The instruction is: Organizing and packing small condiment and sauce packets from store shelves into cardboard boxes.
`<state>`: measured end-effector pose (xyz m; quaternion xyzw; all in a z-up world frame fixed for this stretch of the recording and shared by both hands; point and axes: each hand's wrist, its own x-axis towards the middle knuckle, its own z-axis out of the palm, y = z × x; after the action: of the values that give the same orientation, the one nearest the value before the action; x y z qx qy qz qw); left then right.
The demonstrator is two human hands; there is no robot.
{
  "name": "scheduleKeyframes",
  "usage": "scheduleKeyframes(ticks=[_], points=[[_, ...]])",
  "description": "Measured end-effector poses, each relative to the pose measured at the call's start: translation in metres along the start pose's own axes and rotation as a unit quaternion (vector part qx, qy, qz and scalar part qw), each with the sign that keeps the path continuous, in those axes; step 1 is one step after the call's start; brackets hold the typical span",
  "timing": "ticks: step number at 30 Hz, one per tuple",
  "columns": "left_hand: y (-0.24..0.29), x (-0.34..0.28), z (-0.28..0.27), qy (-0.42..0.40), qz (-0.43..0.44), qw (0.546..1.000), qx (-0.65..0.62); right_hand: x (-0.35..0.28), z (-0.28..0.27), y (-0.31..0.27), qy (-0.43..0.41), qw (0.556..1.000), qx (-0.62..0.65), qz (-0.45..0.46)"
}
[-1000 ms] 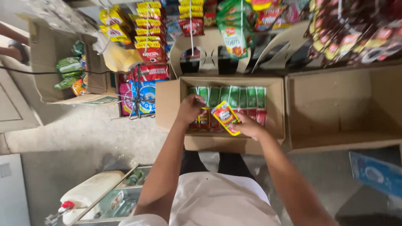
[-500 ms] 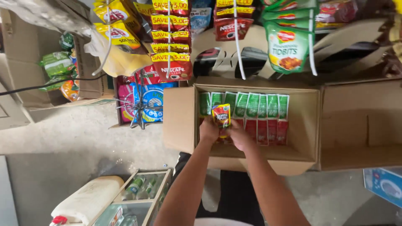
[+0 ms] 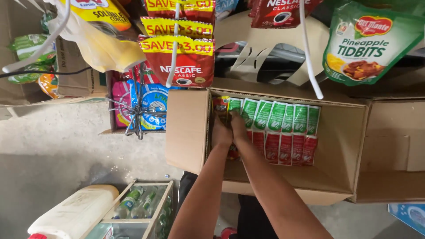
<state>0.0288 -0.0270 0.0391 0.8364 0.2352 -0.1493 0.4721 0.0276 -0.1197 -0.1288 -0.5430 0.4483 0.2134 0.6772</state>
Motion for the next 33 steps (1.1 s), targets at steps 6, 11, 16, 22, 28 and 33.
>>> scheduleKeyframes(ticks=[6, 11, 16, 22, 28, 33], points=[[0.012, -0.013, -0.012, -0.115, -0.118, 0.986, 0.039, -0.064, -0.004, -0.032, -0.060, 0.927, -0.230, -0.292], [-0.002, -0.017, -0.009, -0.112, -0.104, 0.986, 0.061, -0.063, 0.000, -0.028, -0.118, 0.963, -0.157, -0.187], [0.010, -0.030, -0.022, -0.148, -0.089, 0.983, 0.058, -0.059, 0.002, -0.023, -0.033, 0.812, -0.389, -0.433], [0.003, -0.045, -0.025, -0.210, -0.088, 0.961, 0.159, -0.112, 0.007, -0.067, -0.053, 0.719, -0.520, -0.459], [-0.005, -0.046, -0.026, -0.266, -0.077, 0.925, 0.261, -0.101, 0.006, -0.063, -0.068, 0.669, -0.568, -0.475], [0.002, -0.033, -0.019, -0.304, -0.055, 0.887, 0.343, -0.113, 0.005, -0.101, -0.135, 0.621, -0.592, -0.496]])
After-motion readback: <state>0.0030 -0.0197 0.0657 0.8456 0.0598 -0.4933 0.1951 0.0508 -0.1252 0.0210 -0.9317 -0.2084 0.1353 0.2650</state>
